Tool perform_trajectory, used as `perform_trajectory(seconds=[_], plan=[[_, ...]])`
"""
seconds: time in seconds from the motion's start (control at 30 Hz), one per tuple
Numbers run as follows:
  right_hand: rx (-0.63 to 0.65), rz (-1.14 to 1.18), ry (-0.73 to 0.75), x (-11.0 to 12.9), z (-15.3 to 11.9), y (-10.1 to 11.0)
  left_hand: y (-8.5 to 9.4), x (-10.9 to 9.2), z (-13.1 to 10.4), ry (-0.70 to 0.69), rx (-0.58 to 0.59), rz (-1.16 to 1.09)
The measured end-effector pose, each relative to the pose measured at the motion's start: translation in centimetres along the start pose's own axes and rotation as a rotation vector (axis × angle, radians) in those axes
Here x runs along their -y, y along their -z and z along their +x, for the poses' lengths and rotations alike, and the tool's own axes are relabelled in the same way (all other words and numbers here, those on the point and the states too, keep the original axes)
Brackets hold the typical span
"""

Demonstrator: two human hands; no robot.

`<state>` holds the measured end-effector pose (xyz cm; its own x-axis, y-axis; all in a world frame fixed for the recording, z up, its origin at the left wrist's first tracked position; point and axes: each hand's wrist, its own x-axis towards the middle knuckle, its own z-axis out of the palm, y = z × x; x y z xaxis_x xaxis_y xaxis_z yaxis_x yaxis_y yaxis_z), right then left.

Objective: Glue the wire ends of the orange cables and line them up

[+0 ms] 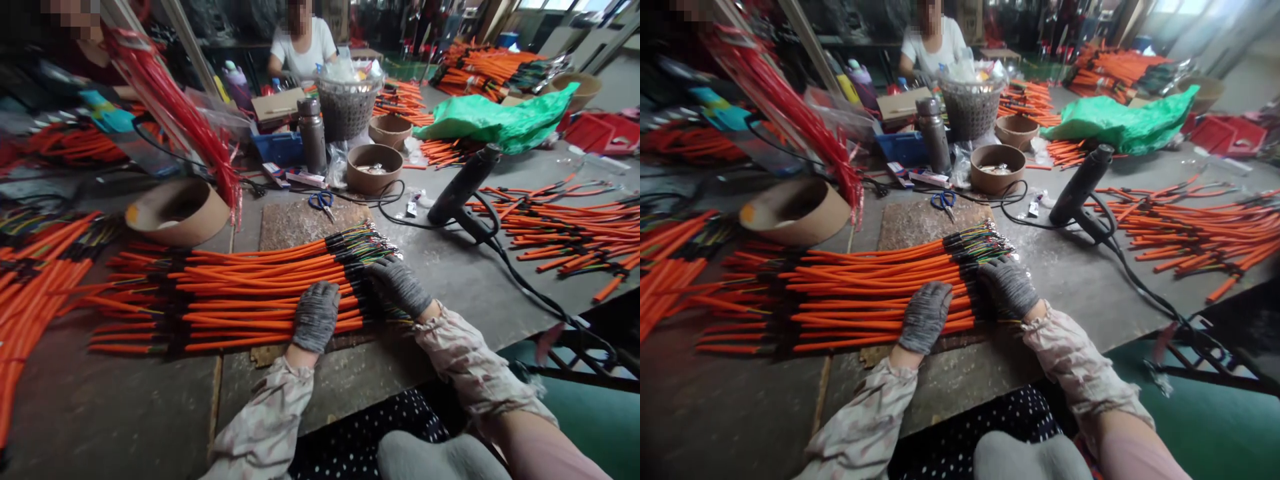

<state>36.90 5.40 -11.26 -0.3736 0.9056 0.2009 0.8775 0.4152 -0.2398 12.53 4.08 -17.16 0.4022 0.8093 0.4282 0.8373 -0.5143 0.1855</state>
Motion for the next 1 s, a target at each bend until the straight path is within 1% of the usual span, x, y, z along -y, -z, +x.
perform_trajectory(seconds=[0.07, 0.1, 0.27, 0.43, 0.5, 0.53, 0.7, 0.8, 0.83, 0.9, 1.0], plan=[[-0.007, -0.030, 0.015, 0.3, 0.0, -0.3, 0.0, -0.1, 0.5, -0.016, 0.059, 0.040], [-0.006, -0.042, 0.028, 0.4, -0.1, -0.5, -0.1, -0.1, 0.6, -0.024, 0.059, 0.056], [0.024, -0.085, 0.055, 0.1, -0.5, -1.7, -1.1, 0.1, 0.7, -0.069, -0.060, 0.076], [0.065, -0.126, 0.048, -0.1, -0.5, -2.4, -1.2, 0.8, 0.6, -0.047, -0.054, 0.052], [0.065, -0.132, 0.041, -0.2, -0.5, -2.6, -1.1, 0.8, 0.6, -0.019, -0.017, 0.046], [0.062, -0.133, 0.041, -0.3, -0.6, -2.7, -1.1, 0.7, 0.7, -0.001, 0.023, 0.049], [0.060, -0.142, 0.061, -0.4, -0.6, -2.8, -0.5, -0.9, 2.1, 0.105, 0.325, 0.142], [0.030, -0.148, 0.081, -0.5, -0.7, -2.7, 0.0, -1.6, 3.1, 0.087, 0.447, 0.198], [0.012, -0.145, 0.091, -0.5, -0.7, -2.7, 0.1, -1.6, 3.2, 0.067, 0.462, 0.210], [-0.031, -0.133, 0.117, -0.6, -0.8, -2.8, 0.0, -1.5, 3.1, 0.023, 0.440, 0.230], [-0.100, -0.122, 0.158, -0.6, -0.9, -2.8, -0.8, -1.1, 2.1, -0.039, 0.328, 0.238]])
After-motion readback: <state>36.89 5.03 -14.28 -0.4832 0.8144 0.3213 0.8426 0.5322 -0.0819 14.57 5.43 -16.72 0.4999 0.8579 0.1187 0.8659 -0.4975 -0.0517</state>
